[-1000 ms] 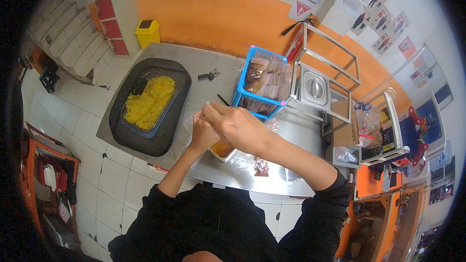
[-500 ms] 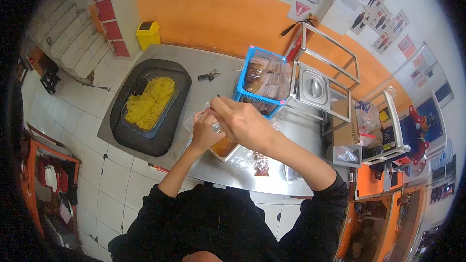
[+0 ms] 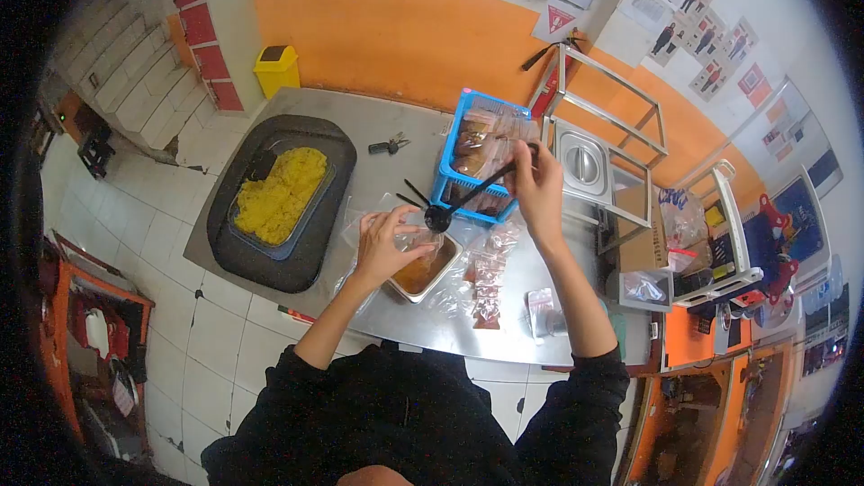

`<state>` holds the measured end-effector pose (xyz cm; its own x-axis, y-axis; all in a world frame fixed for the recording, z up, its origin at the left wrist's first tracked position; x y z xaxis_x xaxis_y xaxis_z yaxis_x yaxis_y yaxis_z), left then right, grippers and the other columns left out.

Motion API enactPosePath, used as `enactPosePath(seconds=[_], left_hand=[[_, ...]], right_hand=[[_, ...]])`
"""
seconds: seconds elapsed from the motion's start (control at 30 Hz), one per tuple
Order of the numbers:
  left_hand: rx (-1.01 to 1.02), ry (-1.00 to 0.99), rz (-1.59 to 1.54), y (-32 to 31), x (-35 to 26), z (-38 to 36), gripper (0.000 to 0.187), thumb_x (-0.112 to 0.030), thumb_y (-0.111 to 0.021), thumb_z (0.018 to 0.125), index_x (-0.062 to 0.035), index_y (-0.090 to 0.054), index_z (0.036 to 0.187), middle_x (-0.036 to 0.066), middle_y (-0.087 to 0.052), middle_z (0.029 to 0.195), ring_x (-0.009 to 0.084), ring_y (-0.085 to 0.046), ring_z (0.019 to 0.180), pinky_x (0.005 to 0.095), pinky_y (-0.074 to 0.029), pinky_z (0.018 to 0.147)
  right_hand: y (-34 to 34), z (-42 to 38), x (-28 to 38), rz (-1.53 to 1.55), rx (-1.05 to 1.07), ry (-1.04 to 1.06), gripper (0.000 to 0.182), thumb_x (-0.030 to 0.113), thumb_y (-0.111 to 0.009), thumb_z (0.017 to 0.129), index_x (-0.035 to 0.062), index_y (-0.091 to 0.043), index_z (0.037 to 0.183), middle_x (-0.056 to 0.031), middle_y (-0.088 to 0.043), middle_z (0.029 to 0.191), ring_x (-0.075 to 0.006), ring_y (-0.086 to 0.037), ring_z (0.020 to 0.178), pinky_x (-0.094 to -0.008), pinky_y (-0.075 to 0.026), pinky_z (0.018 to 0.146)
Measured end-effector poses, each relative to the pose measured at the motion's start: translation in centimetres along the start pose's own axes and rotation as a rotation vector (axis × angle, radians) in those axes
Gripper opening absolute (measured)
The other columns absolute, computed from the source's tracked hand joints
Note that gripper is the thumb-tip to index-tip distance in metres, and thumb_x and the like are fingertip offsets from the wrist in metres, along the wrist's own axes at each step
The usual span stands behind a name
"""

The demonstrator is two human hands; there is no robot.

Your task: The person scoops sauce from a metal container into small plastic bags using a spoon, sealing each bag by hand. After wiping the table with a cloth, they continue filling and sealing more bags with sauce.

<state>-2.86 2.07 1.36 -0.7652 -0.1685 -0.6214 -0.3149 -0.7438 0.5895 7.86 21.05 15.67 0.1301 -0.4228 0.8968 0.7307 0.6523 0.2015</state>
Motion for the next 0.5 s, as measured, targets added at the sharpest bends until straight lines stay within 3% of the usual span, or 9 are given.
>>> enactPosePath(seconds=[0.23, 0.37, 0.5], left_hand=[[0.024, -0.001, 0.023, -0.3, 0.3, -0.2, 0.061, -0.042, -0.077, 0.067, -0.0168, -0.050, 0.115, -0.004, -0.070, 0.084, 0.0157, -0.058, 0.092, 0.0390, -0.028, 0.094], [0.035, 0.011, 0.029, -0.5, 0.5, -0.5, 0.062, -0.043, -0.076, 0.066, -0.0164, -0.050, 0.115, -0.004, -0.070, 0.083, 0.0165, -0.057, 0.093, 0.0388, -0.028, 0.094], [0.021, 0.018, 0.024, -0.5, 0.5, -0.8, 0.061, -0.042, -0.077, 0.066, -0.0162, -0.051, 0.115, -0.004, -0.070, 0.084, 0.0166, -0.056, 0.094, 0.0384, -0.029, 0.094]], right_hand=[[2.6, -1.9, -6.7, 0.341, -0.166, -0.253, 0.026, 0.024, -0.049, 0.095, 0.0008, -0.050, 0.083, -0.0015, -0.047, 0.061, -0.0086, -0.043, 0.049, -0.0219, -0.033, 0.045], [2.8, -3.3, -6.9, 0.485, -0.298, -0.230, 0.024, 0.023, -0.050, 0.095, 0.0010, -0.051, 0.085, -0.0029, -0.049, 0.070, -0.0091, -0.044, 0.056, -0.0220, -0.034, 0.050], [4.0, -4.0, -6.9, 0.561, -0.300, -0.202, 0.020, 0.020, -0.052, 0.094, 0.0027, -0.053, 0.086, -0.0020, -0.052, 0.075, -0.0085, -0.044, 0.059, -0.0213, -0.036, 0.053]])
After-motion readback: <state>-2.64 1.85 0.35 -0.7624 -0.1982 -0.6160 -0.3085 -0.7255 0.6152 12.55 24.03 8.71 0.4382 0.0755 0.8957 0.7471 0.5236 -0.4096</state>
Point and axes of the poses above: each hand's wrist, its own z-axis towards the middle knuckle, its own y-axis out of the back of the hand, x = y × z, the point moved 2 cm from there along z, towards the middle knuckle
